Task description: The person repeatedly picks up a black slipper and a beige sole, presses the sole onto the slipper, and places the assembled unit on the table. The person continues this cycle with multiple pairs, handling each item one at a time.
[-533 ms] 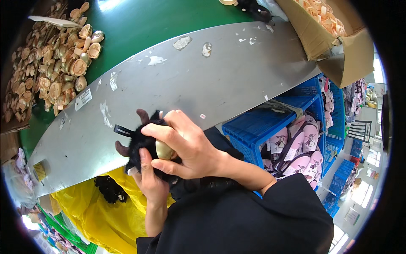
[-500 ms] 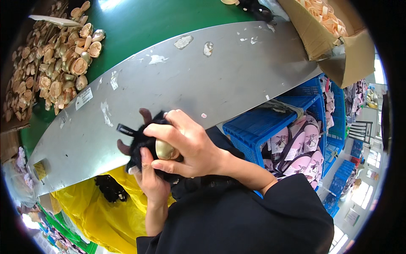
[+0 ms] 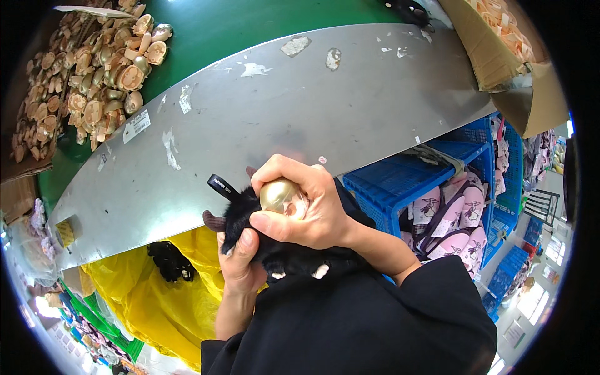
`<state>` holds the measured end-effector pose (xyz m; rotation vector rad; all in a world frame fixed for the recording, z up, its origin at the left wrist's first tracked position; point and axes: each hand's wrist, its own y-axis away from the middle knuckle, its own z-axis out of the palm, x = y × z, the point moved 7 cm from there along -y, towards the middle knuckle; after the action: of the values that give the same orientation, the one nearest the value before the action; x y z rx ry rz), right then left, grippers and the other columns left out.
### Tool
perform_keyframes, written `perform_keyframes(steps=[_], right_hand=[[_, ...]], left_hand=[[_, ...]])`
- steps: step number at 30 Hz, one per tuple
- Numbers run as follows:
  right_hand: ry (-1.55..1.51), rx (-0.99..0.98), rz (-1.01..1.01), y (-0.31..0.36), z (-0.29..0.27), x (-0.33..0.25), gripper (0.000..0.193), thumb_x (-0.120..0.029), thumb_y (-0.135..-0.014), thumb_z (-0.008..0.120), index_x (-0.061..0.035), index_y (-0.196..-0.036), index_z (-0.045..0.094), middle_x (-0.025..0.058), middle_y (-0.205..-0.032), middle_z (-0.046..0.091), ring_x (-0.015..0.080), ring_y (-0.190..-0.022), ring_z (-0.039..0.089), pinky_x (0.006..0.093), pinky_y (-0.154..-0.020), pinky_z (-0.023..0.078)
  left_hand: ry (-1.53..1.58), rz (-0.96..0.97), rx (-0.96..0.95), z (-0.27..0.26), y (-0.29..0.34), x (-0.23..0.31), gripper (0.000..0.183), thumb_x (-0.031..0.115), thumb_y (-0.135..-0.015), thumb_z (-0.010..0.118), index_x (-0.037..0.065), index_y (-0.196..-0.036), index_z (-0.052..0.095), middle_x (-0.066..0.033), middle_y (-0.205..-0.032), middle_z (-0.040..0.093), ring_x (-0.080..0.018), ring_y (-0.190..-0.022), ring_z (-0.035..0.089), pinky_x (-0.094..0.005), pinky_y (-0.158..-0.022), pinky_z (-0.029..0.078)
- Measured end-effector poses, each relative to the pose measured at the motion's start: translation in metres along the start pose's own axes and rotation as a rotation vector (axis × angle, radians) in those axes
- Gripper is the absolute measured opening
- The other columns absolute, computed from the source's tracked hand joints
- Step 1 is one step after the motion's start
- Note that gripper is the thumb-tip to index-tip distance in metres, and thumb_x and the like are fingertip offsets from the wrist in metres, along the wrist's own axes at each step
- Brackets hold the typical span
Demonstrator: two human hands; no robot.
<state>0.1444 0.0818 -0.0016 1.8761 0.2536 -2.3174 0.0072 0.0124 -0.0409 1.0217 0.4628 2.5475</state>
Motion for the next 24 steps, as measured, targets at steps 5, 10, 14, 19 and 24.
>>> perform_keyframes(steps=[5,10,14,19,24], right_hand=[[-0.024,-0.078,0.056,-0.001,-0.003,0.000,0.027,-0.017,-0.083,0.080,-0.0032,-0.100,0.063,-0.0003,-0.084,0.055,0.0050,-0.072,0.049,0.0227,-0.065,0.039],[-0.090,-0.107,0.112,-0.002,-0.007,0.003,0.029,-0.023,-0.085,0.078,-0.0033,-0.100,0.063,-0.0015,-0.085,0.054,0.0049,-0.071,0.046,0.0230,-0.065,0.037],[-0.258,-0.116,0.151,-0.005,-0.007,0.010,0.032,-0.031,-0.086,0.075,-0.0041,-0.099,0.063,-0.0024,-0.083,0.052,0.0048,-0.072,0.045,0.0229,-0.065,0.035],[-0.158,-0.153,0.173,-0.004,-0.005,0.004,0.032,-0.031,-0.086,0.075,-0.0053,-0.099,0.062,-0.0029,-0.081,0.051,0.0049,-0.071,0.044,0.0229,-0.064,0.035],[-0.019,-0.033,0.032,-0.010,-0.011,0.010,0.028,-0.026,-0.090,0.077,-0.0062,-0.100,0.061,-0.0020,-0.080,0.052,0.0043,-0.069,0.046,0.0224,-0.061,0.037]], left_hand=[[0.154,-0.062,-0.082,0.001,0.004,-0.012,0.058,0.028,-0.094,0.074,-0.001,-0.140,0.054,-0.0172,-0.133,0.066,-0.0319,-0.121,0.066,-0.0471,-0.110,0.049],[0.136,-0.039,-0.049,0.001,0.003,-0.013,0.059,0.028,-0.093,0.074,0.000,-0.141,0.054,-0.0175,-0.132,0.066,-0.0324,-0.121,0.066,-0.0482,-0.111,0.048],[0.187,-0.009,-0.085,0.012,-0.001,-0.008,0.059,0.029,-0.093,0.074,0.002,-0.141,0.055,-0.0163,-0.131,0.067,-0.0324,-0.123,0.065,-0.0487,-0.113,0.047],[0.277,-0.048,-0.031,0.012,0.002,-0.010,0.067,0.019,-0.087,0.080,-0.001,-0.143,0.048,-0.0132,-0.125,0.066,-0.0260,-0.115,0.067,-0.0398,-0.105,0.053],[0.239,-0.101,-0.058,0.006,-0.003,-0.017,0.071,0.010,-0.080,0.084,0.000,-0.142,0.049,-0.0115,-0.113,0.070,-0.0236,-0.110,0.068,-0.0371,-0.102,0.054]])
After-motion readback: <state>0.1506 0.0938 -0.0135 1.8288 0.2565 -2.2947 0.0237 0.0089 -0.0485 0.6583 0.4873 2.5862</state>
